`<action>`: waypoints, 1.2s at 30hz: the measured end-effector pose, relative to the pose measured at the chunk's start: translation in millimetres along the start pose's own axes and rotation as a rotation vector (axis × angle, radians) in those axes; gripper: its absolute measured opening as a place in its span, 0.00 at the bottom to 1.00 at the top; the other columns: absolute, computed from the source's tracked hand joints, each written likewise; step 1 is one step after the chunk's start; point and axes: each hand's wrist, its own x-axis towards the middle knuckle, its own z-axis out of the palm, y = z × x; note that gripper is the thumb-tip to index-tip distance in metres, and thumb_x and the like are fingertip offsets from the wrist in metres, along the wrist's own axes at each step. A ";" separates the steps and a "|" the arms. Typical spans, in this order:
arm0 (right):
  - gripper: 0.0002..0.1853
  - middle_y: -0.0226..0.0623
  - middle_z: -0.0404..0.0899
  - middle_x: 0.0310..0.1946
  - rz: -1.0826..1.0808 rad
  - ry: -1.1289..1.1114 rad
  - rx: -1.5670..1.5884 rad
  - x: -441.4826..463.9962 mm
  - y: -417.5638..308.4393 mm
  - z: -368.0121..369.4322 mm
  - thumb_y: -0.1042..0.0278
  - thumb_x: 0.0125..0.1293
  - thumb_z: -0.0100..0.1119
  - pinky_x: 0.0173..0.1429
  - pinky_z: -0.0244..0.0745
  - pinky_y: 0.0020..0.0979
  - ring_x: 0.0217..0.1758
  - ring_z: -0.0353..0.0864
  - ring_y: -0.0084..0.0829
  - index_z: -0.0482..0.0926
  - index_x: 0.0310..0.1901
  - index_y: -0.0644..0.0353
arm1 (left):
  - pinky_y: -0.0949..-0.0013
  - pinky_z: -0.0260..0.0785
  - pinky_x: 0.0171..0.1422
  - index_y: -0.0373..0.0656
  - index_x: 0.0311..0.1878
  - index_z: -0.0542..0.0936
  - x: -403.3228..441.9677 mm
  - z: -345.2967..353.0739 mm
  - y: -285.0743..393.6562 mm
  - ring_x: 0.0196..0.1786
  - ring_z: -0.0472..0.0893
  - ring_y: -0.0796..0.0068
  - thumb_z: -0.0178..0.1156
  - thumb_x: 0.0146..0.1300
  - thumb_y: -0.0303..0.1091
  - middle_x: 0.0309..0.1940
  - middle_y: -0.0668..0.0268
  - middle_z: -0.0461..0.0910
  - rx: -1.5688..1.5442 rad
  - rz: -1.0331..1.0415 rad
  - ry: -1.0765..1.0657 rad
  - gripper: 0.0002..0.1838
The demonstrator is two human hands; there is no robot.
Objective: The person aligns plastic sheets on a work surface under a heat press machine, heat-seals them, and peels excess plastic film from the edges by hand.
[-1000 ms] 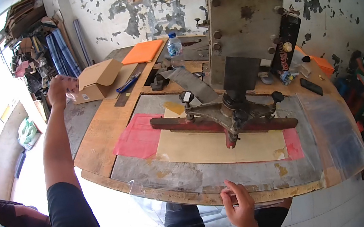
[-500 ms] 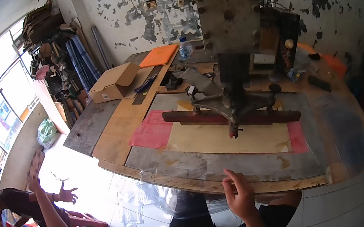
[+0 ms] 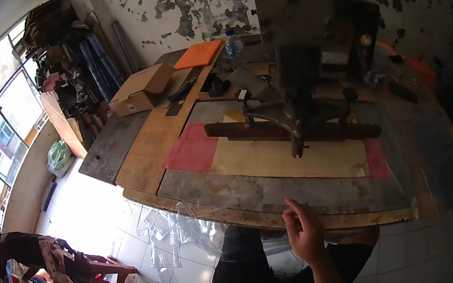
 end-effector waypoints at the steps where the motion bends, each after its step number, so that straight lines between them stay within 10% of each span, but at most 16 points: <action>1: 0.20 0.41 0.85 0.43 0.003 0.000 -0.002 0.1 -0.6 -0.1 0.80 0.75 0.64 0.41 0.84 0.29 0.40 0.88 0.30 0.80 0.67 0.62 | 0.61 0.78 0.55 0.42 0.69 0.80 -0.1 -4.1 -0.9 0.52 0.87 0.64 0.51 0.80 0.47 0.58 0.58 0.87 0.005 0.000 0.007 0.25; 25: 0.21 0.43 0.85 0.46 0.059 0.003 0.061 0.0 -2.7 1.5 0.79 0.77 0.63 0.46 0.84 0.32 0.44 0.89 0.33 0.78 0.69 0.62 | 0.69 0.74 0.45 0.47 0.69 0.80 -39.9 -16.7 -13.1 0.44 0.87 0.73 0.41 0.85 0.59 0.53 0.64 0.88 0.013 0.003 0.121 0.30; 30: 0.22 0.44 0.86 0.50 0.100 -0.017 0.069 -0.2 -4.2 -0.5 0.80 0.76 0.63 0.48 0.87 0.32 0.48 0.90 0.34 0.77 0.70 0.62 | 0.71 0.69 0.43 0.46 0.71 0.77 -159.7 50.1 -140.3 0.43 0.83 0.76 0.39 0.85 0.56 0.52 0.64 0.87 0.365 0.283 -0.684 0.30; 34: 0.23 0.45 0.85 0.57 0.102 -0.020 0.084 3.5 -7.7 -4.6 0.79 0.76 0.63 0.48 0.87 0.30 0.47 0.89 0.29 0.76 0.71 0.62 | 0.63 0.73 0.56 0.37 0.66 0.78 -464.7 132.8 -98.2 0.55 0.84 0.66 0.45 0.81 0.45 0.55 0.59 0.84 0.346 0.566 -1.269 0.25; 36: 0.25 0.44 0.85 0.58 0.173 -0.033 0.153 3.5 -10.0 -10.2 0.78 0.77 0.63 0.49 0.87 0.29 0.47 0.88 0.26 0.74 0.73 0.63 | 0.54 0.70 0.68 0.37 0.70 0.76 -549.1 144.4 -75.5 0.67 0.81 0.54 0.49 0.77 0.64 0.63 0.53 0.83 0.303 0.682 -1.525 0.38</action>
